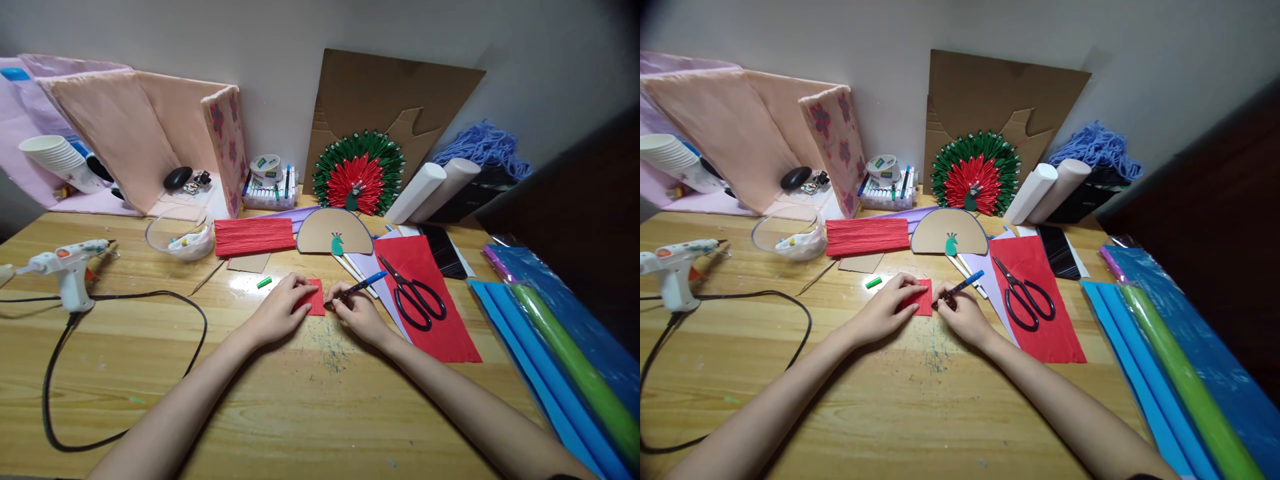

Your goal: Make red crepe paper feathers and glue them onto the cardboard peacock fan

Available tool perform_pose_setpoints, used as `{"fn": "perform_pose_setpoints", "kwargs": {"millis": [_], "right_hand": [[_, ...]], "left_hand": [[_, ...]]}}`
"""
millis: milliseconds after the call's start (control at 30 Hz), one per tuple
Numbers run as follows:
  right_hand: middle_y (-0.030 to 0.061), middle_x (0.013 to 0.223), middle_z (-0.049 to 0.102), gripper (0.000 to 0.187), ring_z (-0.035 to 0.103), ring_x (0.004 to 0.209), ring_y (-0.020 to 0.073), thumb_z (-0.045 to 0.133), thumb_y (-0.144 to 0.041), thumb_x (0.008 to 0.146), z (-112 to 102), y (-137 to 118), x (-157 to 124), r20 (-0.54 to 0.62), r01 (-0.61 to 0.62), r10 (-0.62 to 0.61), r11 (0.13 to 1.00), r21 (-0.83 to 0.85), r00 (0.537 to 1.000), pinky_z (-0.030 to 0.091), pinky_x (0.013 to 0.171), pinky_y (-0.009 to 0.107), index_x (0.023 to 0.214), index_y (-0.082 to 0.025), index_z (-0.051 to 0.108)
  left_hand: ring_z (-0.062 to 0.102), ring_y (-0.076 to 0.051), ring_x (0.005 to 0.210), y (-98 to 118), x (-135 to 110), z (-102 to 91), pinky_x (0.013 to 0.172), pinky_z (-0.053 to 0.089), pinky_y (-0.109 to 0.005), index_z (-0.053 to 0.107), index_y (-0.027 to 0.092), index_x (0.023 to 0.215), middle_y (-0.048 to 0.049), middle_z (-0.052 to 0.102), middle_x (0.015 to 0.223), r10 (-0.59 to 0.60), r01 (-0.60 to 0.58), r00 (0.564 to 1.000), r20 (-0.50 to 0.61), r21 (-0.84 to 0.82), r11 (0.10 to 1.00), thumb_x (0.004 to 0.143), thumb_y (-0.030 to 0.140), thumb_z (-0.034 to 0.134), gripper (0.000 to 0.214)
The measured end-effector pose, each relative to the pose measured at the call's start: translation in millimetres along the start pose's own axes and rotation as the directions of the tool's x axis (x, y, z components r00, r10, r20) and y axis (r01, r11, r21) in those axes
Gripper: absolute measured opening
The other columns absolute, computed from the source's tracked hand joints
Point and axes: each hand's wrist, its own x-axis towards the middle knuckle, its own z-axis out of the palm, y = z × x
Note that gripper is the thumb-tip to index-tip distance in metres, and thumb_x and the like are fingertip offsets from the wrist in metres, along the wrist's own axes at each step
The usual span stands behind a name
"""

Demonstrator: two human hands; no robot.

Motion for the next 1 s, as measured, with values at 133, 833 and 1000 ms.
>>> {"fn": "perform_pose_setpoints", "kwargs": {"millis": [133, 833, 1000], "right_hand": [[-0.0007, 0.074, 0.052, 0.009, 0.050, 0.070, 0.0144, 0.043, -0.015, 0.079, -0.2, 0.8, 1.0, -0.010, 0.007, -0.007, 0.999, 0.043, 1.000, 0.040, 0.067, 0.027, 0.080, -0.020, 0.050], [-0.0007, 0.073, 0.052, 0.010, 0.050, 0.068, 0.0139, 0.044, -0.014, 0.078, -0.6, -0.3, -1.2, 0.025, 0.005, -0.006, 0.999, 0.054, 1.000, 0.040, 0.064, 0.026, 0.079, -0.020, 0.052], [-0.0007, 0.073, 0.054, 0.012, 0.051, 0.067, 0.0143, 0.044, -0.012, 0.077, -0.5, -2.1, -2.3, 0.094, 0.017, -0.018, 1.000, 0.011, 0.995, 0.040, 0.063, 0.026, 0.080, -0.020, 0.053]], "left_hand": [[0.048, -0.020, 0.103, -0.2, 0.5, -0.3, 0.093, 0.041, -0.038, 0.054, 0.021, 0.118, -0.0089, 0.050, 0.111, -0.005, 0.005, 1.000, 0.006, 0.004, 1.000, 0.082, 0.015, 0.049, 0.038], [0.047, -0.019, 0.104, -0.8, 0.4, 0.1, 0.094, 0.041, -0.037, 0.054, 0.021, 0.119, -0.0088, 0.049, 0.111, 0.004, -0.004, 1.000, 0.009, 0.019, 1.000, 0.082, 0.015, 0.048, 0.038], [0.047, -0.019, 0.105, -1.0, 0.3, 0.0, 0.094, 0.041, -0.037, 0.054, 0.021, 0.119, -0.0089, 0.049, 0.112, 0.000, 0.000, 1.000, 0.012, 0.015, 1.000, 0.083, 0.015, 0.048, 0.037]]}}
